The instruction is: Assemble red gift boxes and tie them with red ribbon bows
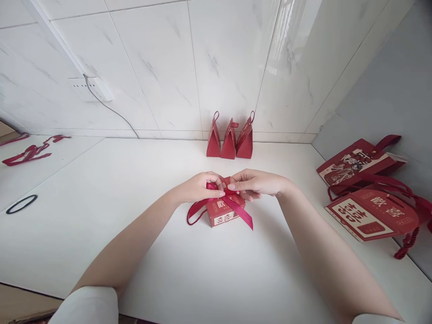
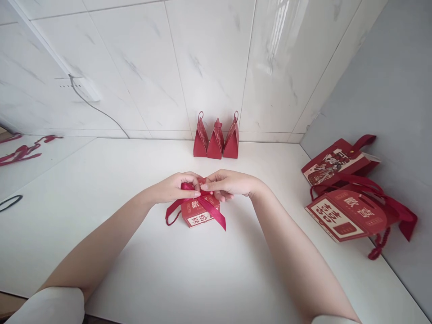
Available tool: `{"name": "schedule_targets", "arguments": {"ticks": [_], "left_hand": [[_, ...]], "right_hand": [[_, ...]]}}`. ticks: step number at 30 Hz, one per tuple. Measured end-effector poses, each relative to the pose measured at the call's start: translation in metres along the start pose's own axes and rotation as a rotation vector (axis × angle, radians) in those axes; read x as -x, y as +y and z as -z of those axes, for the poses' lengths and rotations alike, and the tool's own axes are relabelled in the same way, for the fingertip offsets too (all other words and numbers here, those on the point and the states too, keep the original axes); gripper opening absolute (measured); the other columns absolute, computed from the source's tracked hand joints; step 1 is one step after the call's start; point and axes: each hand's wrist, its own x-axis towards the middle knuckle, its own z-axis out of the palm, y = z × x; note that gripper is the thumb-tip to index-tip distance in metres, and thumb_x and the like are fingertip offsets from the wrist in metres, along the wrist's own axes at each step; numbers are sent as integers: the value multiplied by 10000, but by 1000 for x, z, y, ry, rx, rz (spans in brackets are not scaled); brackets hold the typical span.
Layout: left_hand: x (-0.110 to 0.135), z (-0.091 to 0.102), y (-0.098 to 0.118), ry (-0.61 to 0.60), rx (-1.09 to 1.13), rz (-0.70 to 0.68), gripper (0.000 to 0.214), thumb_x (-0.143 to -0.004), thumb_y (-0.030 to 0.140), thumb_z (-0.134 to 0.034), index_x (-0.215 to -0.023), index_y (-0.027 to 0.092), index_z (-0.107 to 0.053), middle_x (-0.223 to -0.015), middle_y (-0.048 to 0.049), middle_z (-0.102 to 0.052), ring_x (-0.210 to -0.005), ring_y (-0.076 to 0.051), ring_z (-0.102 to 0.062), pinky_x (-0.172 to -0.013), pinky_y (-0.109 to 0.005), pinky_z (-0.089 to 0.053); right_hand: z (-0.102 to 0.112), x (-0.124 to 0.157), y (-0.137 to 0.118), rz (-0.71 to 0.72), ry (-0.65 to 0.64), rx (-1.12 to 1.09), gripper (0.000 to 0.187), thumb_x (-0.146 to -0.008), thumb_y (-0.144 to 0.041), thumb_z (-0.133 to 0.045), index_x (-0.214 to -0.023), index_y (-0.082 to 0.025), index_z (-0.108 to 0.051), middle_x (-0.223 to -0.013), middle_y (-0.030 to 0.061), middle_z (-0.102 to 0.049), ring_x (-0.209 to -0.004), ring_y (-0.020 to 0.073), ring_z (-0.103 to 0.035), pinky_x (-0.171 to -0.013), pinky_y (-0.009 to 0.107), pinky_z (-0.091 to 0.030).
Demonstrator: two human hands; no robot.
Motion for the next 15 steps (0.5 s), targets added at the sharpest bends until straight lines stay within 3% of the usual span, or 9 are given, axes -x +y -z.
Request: {"name": "schedule_targets", "arguments": {"ticks": [9, 15], "left_hand": [[-3, -2, 0, 6, 32, -4, 172, -750, 338, -674, -773, 168, -672, -986, -74, -647, -896, -213, -616, -767, -312, -496], [0, -2, 5, 3, 65, 56, 150, -741, 296, -679, -795, 159, -649, -1014, -82, -653, -913, -224, -632, -781, -321, -499]], "right_hand": [[-5, -12, 6, 157, 248, 110, 465, -877, -584, -507, -644, -188, -433, -564, -57, -329, -490, 78, -270, -454, 231, -234], [-11, -13, 3, 168, 380, 291, 452, -876, -537, -516, -613, -184, -412, -589, -48, -356, -524, 83, -303, -465, 215, -250]]}}
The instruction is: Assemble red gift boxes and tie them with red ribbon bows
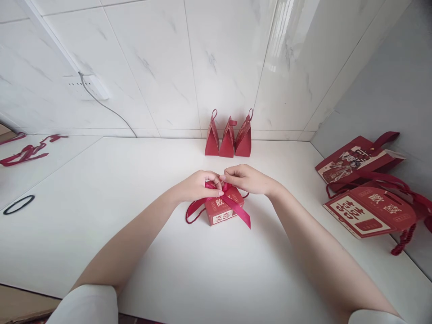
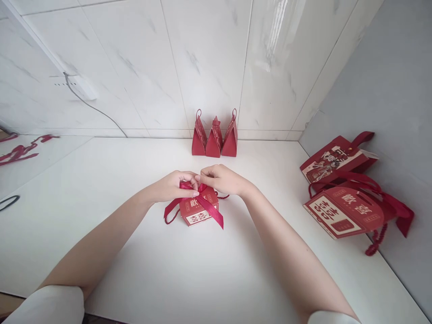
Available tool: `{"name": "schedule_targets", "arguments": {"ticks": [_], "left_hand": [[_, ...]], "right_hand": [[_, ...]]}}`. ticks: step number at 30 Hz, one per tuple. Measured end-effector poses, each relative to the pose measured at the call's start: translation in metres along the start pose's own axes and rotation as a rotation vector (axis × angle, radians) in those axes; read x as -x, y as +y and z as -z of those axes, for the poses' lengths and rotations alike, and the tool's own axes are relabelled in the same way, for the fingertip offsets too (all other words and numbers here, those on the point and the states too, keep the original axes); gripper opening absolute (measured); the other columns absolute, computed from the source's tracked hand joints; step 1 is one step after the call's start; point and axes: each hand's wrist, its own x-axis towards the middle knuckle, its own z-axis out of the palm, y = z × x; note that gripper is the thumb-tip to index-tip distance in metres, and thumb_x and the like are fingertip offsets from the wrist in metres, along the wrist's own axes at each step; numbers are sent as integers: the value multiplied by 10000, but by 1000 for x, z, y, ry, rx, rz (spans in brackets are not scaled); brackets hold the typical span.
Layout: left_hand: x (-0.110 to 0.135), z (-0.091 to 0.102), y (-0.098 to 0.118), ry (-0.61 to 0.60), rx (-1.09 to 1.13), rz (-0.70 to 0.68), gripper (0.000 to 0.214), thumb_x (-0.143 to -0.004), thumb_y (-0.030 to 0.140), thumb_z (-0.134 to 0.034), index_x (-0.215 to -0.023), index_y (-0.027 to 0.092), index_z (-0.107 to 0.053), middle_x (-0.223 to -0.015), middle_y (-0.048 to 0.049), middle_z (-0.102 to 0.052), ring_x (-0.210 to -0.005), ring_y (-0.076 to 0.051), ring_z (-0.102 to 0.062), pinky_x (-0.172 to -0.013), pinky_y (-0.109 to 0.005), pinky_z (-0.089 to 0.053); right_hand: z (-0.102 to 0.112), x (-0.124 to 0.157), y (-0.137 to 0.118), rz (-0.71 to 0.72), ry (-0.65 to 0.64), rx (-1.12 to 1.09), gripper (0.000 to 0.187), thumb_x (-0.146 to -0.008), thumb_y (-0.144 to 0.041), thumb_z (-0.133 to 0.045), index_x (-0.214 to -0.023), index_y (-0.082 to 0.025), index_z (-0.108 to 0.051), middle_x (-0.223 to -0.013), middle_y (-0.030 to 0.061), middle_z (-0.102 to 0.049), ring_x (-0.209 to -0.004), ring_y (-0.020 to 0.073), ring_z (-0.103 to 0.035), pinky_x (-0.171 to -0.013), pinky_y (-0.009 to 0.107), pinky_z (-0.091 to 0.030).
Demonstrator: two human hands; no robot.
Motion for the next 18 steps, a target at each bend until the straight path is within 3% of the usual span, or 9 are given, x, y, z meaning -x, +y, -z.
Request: {"name": "schedule_targets", "arguments": {"ticks": [4, 8, 13, 15, 18], "left_hand": [[11, 11, 14, -82, 42, 50, 236, -743, 266, -685, -968, 205, -651, -1096, -71, -648, -1006, -239, -628, -806, -326, -510], [22, 27, 26, 32, -4, -32, 302, -697, 219, -734, -992, 234, -673, -1190, -46, -623, -1164, -245, -569, -988, -365, -451], [28, 43, 24, 85, -13, 16, 322, -594, 155, -784, -893, 231, -692, -1137, -32, -651, -1184, -247, -558, -980, -334, -457], [28, 46, 19, 63, 37, 37, 358, -551, 141, -797, -879, 237, -691, -1161, -34, -645, -1215, -257, -530, -982, -327, -449], [25, 48, 13, -2, 41, 31, 308, -551, 141, -795, -826, 226, -686, -1214, -46, -619, -1254, -256, -492, -993, -300, -427]], "right_hand": [[1, 1, -2, 1, 25, 16, 343, -882, -504, -517, -747, -188, -508, -638, -33, -484, -557, 96, -414, -496, 206, -313], [7, 6, -6, -37, 80, 5, 321, -904, -520, -469, -895, -207, -538, -713, -14, -539, -573, 109, -483, -520, 221, -384], [23, 18, -13, -95, 108, 23, 349, -905, -543, -463, -945, -211, -564, -785, 21, -606, -641, 127, -528, -528, 220, -389], [28, 20, -13, -100, 71, 14, 351, -904, -535, -472, -923, -202, -583, -700, 10, -590, -586, 112, -482, -508, 216, -363], [30, 19, -9, -145, -91, -74, 345, -887, -529, -516, -882, -189, -575, -555, -25, -534, -466, 80, -377, -456, 212, -306]]}}
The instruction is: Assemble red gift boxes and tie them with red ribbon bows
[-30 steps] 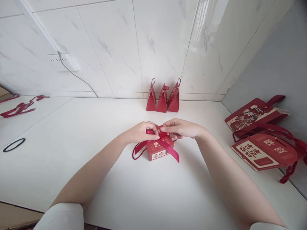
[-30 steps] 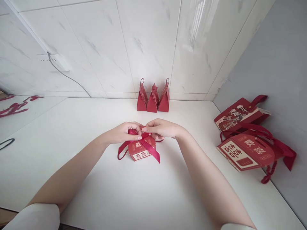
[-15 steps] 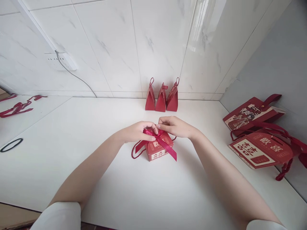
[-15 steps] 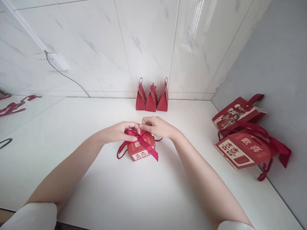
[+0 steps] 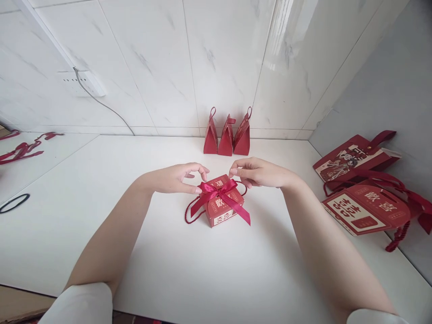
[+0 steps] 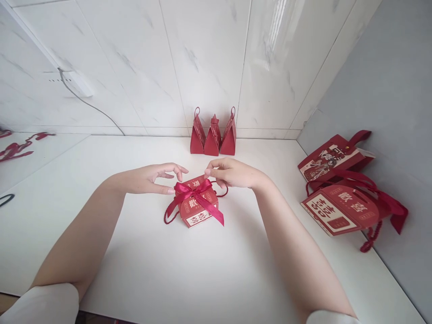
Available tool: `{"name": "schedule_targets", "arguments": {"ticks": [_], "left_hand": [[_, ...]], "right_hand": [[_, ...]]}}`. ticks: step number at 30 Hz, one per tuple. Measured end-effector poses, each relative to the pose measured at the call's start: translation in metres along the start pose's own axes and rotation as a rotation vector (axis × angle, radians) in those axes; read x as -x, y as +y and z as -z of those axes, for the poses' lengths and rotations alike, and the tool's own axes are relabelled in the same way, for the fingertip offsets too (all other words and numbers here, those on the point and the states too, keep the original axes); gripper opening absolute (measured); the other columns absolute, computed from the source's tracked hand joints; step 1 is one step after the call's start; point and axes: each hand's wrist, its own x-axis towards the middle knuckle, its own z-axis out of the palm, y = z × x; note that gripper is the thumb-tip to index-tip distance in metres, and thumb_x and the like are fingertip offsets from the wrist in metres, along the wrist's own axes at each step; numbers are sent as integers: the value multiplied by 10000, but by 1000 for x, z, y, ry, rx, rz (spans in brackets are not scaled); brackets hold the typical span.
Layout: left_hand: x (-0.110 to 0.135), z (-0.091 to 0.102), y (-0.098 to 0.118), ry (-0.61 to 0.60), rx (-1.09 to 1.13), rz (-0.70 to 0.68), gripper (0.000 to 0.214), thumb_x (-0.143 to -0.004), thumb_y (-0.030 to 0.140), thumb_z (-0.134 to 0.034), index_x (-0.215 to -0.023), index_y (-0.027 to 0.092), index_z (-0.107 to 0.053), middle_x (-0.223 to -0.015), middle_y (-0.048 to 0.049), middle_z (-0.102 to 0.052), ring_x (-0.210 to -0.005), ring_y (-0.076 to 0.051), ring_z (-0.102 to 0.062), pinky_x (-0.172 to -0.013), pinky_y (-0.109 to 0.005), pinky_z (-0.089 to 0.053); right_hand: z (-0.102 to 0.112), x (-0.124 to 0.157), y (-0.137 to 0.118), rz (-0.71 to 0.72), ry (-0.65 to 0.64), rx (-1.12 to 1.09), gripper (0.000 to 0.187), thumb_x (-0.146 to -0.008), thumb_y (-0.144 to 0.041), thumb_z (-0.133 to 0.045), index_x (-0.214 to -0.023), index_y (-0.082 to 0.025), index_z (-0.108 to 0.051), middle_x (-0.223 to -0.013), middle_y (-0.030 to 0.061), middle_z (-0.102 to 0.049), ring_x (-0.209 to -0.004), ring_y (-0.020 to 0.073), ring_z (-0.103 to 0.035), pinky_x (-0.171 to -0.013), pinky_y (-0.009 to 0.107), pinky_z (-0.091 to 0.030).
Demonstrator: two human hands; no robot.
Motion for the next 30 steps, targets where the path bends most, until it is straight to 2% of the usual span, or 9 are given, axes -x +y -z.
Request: {"name": "schedule_targets", "arguments": {"ticks": [5, 7, 10, 15, 18, 21, 23, 26, 30], "left_hand": [[-8, -3, -4, -131, -185, 2, 88, -724, 257, -714, -806, 227, -702, -1319, -41, -551, -1252, -243, -489, -994, -278, -410], [-10, -5, -3, -166, -214, -9, 91, -760, 294, -689, -822, 233, -714, -1316, -35, -554, -1234, -252, -503, -1014, -309, -401], [-11, -8, 0, -178, -188, -21, 154, -761, 354, -690, -735, 203, -700, -1303, -39, -562, -1174, -253, -547, -997, -328, -427], [-7, -8, 8, -245, -250, 22, 275, -851, 419, -566, -747, 185, -667, -1366, -29, -493, -1132, -206, -557, -977, -336, -442], [-5, -9, 11, -195, -299, -43, 297, -854, 422, -559, -716, 175, -650, -1334, -37, -494, -1127, -203, -538, -986, -344, -421], [-6, -14, 9, -93, -263, -190, 254, -825, 388, -616, -698, 169, -636, -1162, -43, -538, -1027, -168, -541, -943, -313, -422], [-9, -19, 5, -67, -179, -255, 234, -811, 360, -644, -690, 162, -623, -1004, -33, -535, -857, -121, -535, -814, -268, -447], [-15, -25, -3, -123, -8, -285, 243, -810, 323, -651, -662, 143, -583, -854, -15, -505, -670, -79, -474, -626, -234, -413], [-19, -26, -9, -192, 125, -262, 239, -816, 322, -646, -681, 139, -571, -775, -14, -520, -646, -86, -467, -594, -235, -387]], "right_hand": [[-5, -10, 9, -34, -269, -164, 348, -848, -521, -588, -809, -181, -522, -553, -20, -581, -403, 64, -379, -382, 199, -256], [-7, -12, 10, -13, -325, -195, 341, -838, -509, -613, -823, -177, -540, -548, -25, -586, -395, 62, -387, -369, 194, -263], [-9, -13, 10, 7, -365, -203, 373, -849, -528, -594, -827, -155, -589, -503, -34, -564, -351, 53, -359, -348, 197, -261], [-8, -11, 9, 24, -353, -178, 438, -851, -558, -575, -755, -134, -628, -524, -8, -579, -385, 61, -410, -375, 205, -309], [-9, -9, 4, 48, -329, -169, 438, -857, -561, -563, -749, -142, -632, -522, -21, -539, -427, 71, -421, -399, 212, -299], [-11, -9, 0, 82, -313, -168, 409, -866, -522, -576, -719, -144, -623, -527, -42, -465, -466, 65, -368, -447, 221, -287], [-12, -9, -1, 112, -290, -172, 376, -859, -488, -604, -698, -148, -602, -576, -38, -468, -516, 69, -367, -494, 226, -302], [-12, -9, 0, 136, -275, -149, 355, -838, -476, -634, -692, -155, -593, -661, -21, -506, -575, 81, -403, -538, 233, -328], [-12, -9, -1, 153, -229, -120, 367, -822, -493, -643, -691, -150, -640, -829, 14, -527, -619, 83, -440, -555, 239, -370]]}}
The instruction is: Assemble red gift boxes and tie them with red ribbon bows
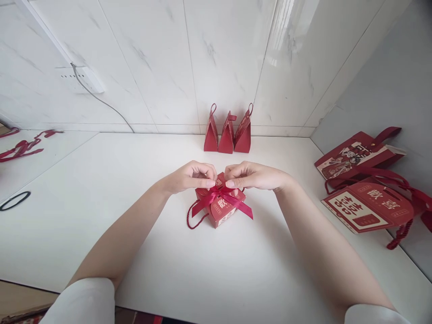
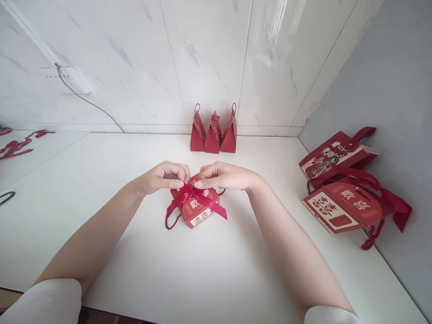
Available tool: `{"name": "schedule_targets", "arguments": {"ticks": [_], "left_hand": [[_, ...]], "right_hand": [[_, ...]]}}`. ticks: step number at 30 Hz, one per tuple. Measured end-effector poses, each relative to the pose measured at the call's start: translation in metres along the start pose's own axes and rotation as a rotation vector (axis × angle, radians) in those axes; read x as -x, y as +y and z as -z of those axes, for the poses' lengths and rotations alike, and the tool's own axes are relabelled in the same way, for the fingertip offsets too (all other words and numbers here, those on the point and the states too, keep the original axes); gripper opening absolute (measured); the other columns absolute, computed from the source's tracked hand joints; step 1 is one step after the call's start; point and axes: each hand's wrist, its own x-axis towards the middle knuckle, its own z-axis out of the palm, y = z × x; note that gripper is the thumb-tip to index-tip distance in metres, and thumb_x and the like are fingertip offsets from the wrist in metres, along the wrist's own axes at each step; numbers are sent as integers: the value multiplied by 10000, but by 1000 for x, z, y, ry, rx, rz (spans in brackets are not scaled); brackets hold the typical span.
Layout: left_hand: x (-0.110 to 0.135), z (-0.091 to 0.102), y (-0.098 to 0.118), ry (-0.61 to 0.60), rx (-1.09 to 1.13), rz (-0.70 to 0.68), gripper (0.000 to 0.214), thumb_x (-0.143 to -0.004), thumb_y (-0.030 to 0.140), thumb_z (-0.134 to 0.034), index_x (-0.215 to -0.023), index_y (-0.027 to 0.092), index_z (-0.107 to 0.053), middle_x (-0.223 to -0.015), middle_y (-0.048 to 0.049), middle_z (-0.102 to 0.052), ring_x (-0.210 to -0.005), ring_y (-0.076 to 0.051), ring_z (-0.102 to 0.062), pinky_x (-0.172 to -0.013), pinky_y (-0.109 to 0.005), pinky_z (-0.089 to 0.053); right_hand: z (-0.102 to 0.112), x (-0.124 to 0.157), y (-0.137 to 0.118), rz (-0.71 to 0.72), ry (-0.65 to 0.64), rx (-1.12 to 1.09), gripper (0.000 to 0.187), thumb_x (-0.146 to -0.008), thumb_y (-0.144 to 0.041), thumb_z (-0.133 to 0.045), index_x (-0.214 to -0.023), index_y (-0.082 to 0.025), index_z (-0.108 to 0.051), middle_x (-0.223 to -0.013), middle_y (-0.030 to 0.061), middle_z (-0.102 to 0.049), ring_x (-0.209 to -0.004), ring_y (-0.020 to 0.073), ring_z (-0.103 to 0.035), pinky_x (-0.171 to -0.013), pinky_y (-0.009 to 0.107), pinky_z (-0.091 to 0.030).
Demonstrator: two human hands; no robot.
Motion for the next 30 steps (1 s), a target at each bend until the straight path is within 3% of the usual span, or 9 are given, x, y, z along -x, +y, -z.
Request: {"name": "schedule_targets", "arguments": {"ticks": [4, 9, 18, 21, 26, 30], "left_hand": [[0, -1, 4, -25, 7, 165, 282, -826, 370, -631, -686, 136, -561, -628, 17, -478, -546, -61, -389, -522, -214, -321], [-2, -5, 9, 21, -58, 295, 331, -814, 418, -635, -655, 133, -582, -613, 9, -508, -514, -52, -380, -487, -207, -290], [2, -11, 16, 81, -186, 414, 393, -775, 475, -644, -587, 144, -544, -596, 11, -505, -512, -66, -388, -505, -226, -305], [5, -14, 19, 64, -259, 428, 426, -774, 505, -625, -568, 147, -521, -589, 8, -499, -540, -85, -426, -516, -230, -312], [5, -16, 21, 6, -246, 378, 333, -804, 466, -597, -685, 156, -628, -633, 4, -535, -581, -97, -470, -556, -233, -365], [2, -15, 16, -119, -125, 308, 304, -825, 418, -587, -694, 144, -608, -638, -3, -533, -576, -92, -475, -545, -226, -382]], "right_hand": [[-1, -2, 3, -8, 62, -86, 327, -806, -483, -666, -773, -159, -644, -734, -3, -515, -562, 76, -406, -480, 221, -324], [-1, -5, 11, -50, 63, -182, 330, -815, -475, -664, -764, -154, -607, -565, -50, -404, -481, 62, -331, -424, 212, -225], [-2, -3, 3, -53, -81, -77, 373, -847, -503, -618, -735, -149, -581, -626, -29, -453, -521, 69, -312, -476, 230, -255], [-6, 0, -5, -101, -79, 30, 401, -865, -516, -579, -691, -155, -555, -593, -39, -411, -522, 74, -304, -494, 240, -257], [-11, 3, -13, -131, -14, 126, 437, -863, -524, -556, -623, -159, -529, -589, -42, -371, -534, 78, -298, -514, 247, -265], [-9, 2, -12, -82, -65, 66, 346, -823, -500, -619, -765, -160, -650, -649, -24, -480, -569, 87, -370, -538, 243, -311]]}}
